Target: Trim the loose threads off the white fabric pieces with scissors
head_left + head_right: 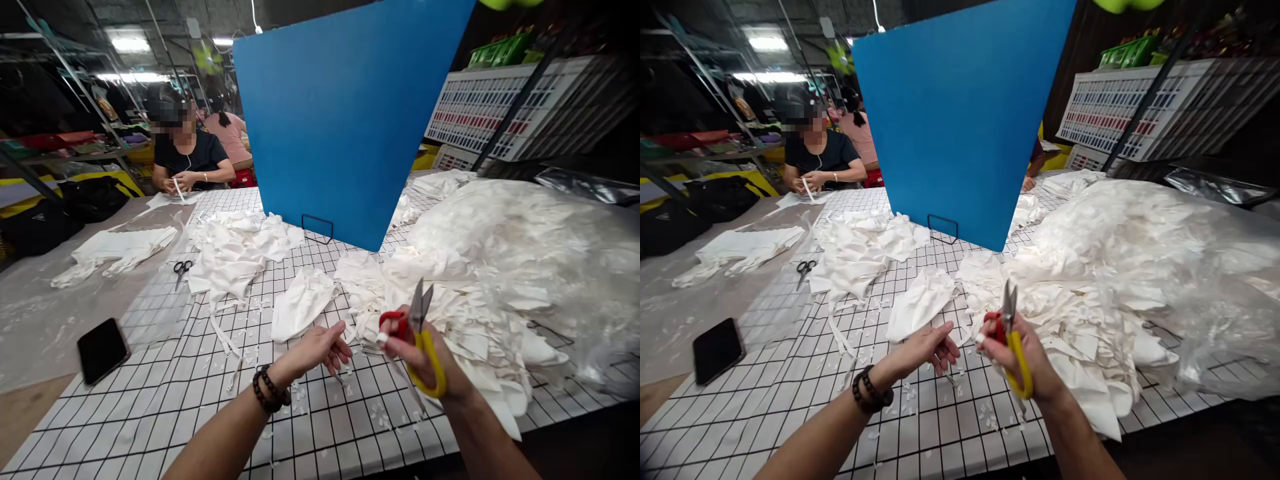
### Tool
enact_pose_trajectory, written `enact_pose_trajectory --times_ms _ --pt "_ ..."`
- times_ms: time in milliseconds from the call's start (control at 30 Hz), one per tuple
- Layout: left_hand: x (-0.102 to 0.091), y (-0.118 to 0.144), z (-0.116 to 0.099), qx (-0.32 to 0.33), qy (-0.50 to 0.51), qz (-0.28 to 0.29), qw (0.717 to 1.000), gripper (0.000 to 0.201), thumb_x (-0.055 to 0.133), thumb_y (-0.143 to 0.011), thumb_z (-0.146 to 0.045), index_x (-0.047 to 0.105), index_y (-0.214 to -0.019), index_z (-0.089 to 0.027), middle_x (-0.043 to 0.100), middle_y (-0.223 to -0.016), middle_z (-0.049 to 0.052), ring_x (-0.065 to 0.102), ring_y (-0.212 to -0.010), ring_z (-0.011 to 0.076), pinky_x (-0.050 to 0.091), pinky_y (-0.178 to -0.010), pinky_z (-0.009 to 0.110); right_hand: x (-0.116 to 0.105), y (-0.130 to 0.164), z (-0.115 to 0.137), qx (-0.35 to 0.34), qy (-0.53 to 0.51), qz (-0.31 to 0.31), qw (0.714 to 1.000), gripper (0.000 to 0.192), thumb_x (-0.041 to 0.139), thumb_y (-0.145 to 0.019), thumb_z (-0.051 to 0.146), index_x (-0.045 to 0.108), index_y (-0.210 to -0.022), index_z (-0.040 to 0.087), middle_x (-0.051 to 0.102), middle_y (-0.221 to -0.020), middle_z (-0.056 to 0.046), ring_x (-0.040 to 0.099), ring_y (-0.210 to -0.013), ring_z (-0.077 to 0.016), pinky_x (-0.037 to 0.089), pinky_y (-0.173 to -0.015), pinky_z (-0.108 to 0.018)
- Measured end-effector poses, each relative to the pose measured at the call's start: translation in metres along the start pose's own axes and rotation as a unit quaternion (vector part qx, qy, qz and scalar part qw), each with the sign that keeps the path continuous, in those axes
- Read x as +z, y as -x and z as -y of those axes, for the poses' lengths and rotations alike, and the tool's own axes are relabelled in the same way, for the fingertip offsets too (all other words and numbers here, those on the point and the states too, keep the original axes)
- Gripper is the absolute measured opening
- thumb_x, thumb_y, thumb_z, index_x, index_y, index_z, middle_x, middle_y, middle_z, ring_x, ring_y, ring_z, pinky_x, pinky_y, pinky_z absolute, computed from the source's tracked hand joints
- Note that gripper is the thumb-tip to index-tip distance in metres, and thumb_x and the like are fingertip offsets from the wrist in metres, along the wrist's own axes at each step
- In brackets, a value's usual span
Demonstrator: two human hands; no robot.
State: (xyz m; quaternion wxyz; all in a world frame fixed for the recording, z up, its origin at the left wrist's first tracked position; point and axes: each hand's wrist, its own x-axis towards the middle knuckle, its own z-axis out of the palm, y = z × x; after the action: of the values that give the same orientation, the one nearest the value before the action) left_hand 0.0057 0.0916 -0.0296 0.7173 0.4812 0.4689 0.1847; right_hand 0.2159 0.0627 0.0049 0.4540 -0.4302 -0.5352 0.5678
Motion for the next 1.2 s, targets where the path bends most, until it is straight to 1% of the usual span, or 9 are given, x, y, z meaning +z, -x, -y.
enact_pose_trajectory --times_ms 200,300,467,600,667,733,833,1067,1200 --pt "0.018 -0.021 0.012 -0.019 0.145 0.058 0.988 0.046 0.067 -0.078 -0.052 0.067 -0.098 -0.01 0.069 -0.088 0.008 0.063 -0.066 0.0098 0.051 -0.066 0.022 0.043 0.047 -0.013 0.034 0.125 0.199 0.971 0.029 0.061 -0.063 0.007 0.044 -0.08 0.023 0.059 -0.081 0.003 0.054 -0.07 -0.0119 0.045 -0.063 -0.022" --pt "0.02 -0.02 0.017 -0.031 0.14 0.066 0.987 0.043 0.07 -0.077 -0.046 0.063 -0.105 -0.014 0.067 -0.102 0.008 0.065 -0.075 0.0114 0.053 -0.072 0.025 0.057 0.056 -0.027 0.031 0.182 0.22 0.958 0.026 0.058 -0.063 0.006 0.047 -0.081 0.022 0.062 -0.079 0.003 0.057 -0.069 -0.0116 0.046 -0.063 -0.021" --pt "0.019 -0.009 0.036 -0.057 0.023 0.035 0.997 0.044 0.071 -0.071 -0.054 0.061 -0.084 -0.014 0.063 -0.071 0.0 0.057 -0.056 0.0095 0.043 -0.052 0.021 0.067 0.064 -0.041 -0.017 0.264 0.2 0.943 0.024 0.057 -0.064 0.005 0.052 -0.081 0.021 0.066 -0.081 0.002 0.06 -0.072 -0.0136 0.045 -0.066 -0.023" --pt "0.019 -0.004 0.049 -0.08 -0.115 0.075 0.987 0.045 0.079 -0.062 -0.042 0.061 -0.091 -0.014 0.06 -0.062 -0.003 0.053 -0.05 0.0102 0.038 -0.048 0.021 0.052 0.073 -0.037 0.042 0.228 0.211 0.95 0.023 0.06 -0.068 0.009 0.055 -0.087 0.022 0.068 -0.085 0.001 0.062 -0.071 -0.0135 0.045 -0.062 -0.021" --pt "0.02 -0.002 0.052 -0.079 -0.145 0.065 0.984 0.044 0.078 -0.062 -0.036 0.058 -0.095 -0.015 0.061 -0.062 -0.003 0.055 -0.049 0.0123 0.038 -0.046 0.022 0.03 0.071 -0.036 0.086 0.23 0.132 0.96 0.017 0.06 -0.073 0.016 0.055 -0.089 0.023 0.068 -0.083 0.001 0.062 -0.071 -0.0148 0.045 -0.059 -0.022" --pt "0.021 0.001 0.054 -0.054 -0.156 0.04 0.985 0.036 0.072 -0.068 -0.033 0.056 -0.096 -0.015 0.062 -0.067 -0.001 0.057 -0.052 0.0134 0.04 -0.048 0.023 0.001 0.061 -0.041 0.112 0.273 -0.034 0.955 0.015 0.057 -0.08 0.026 0.054 -0.094 0.024 0.068 -0.084 -0.001 0.063 -0.073 -0.0179 0.046 -0.061 -0.026" --pt "0.026 0.014 0.057 -0.01 -0.169 -0.015 0.985 0.026 0.054 -0.083 -0.034 0.052 -0.103 -0.017 0.062 -0.085 0.003 0.06 -0.063 0.0139 0.045 -0.057 0.025 -0.038 0.035 -0.058 0.08 0.392 -0.229 0.887 0.033 0.062 -0.076 0.03 0.052 -0.107 0.023 0.068 -0.099 -0.007 0.064 -0.085 -0.0252 0.046 -0.071 -0.035" --pt "0.053 0.036 0.09 0.146 -0.331 -0.13 0.923 0.048 0.064 -0.072 -0.015 0.05 -0.117 -0.021 0.054 -0.115 0.009 0.056 -0.092 0.0214 0.047 -0.08 0.034 -0.063 -0.001 -0.081 0.024 0.337 -0.207 0.918 0.022 0.067 -0.068 0.03 0.055 -0.085 0.023 0.069 -0.082 -0.003 0.065 -0.074 -0.021 0.049 -0.066 -0.031" --pt "0.06 0.03 0.1 0.12 -0.343 -0.137 0.922 0.028 0.06 -0.078 -0.015 0.058 -0.106 -0.019 0.061 -0.097 0.007 0.058 -0.084 0.0216 0.046 -0.075 0.034 -0.075 -0.003 -0.062 -0.004 0.279 -0.225 0.933 0.028 0.07 -0.068 0.034 0.05 -0.084 0.022 0.067 -0.085 -0.003 0.064 -0.073 -0.018 0.05 -0.063 -0.028"
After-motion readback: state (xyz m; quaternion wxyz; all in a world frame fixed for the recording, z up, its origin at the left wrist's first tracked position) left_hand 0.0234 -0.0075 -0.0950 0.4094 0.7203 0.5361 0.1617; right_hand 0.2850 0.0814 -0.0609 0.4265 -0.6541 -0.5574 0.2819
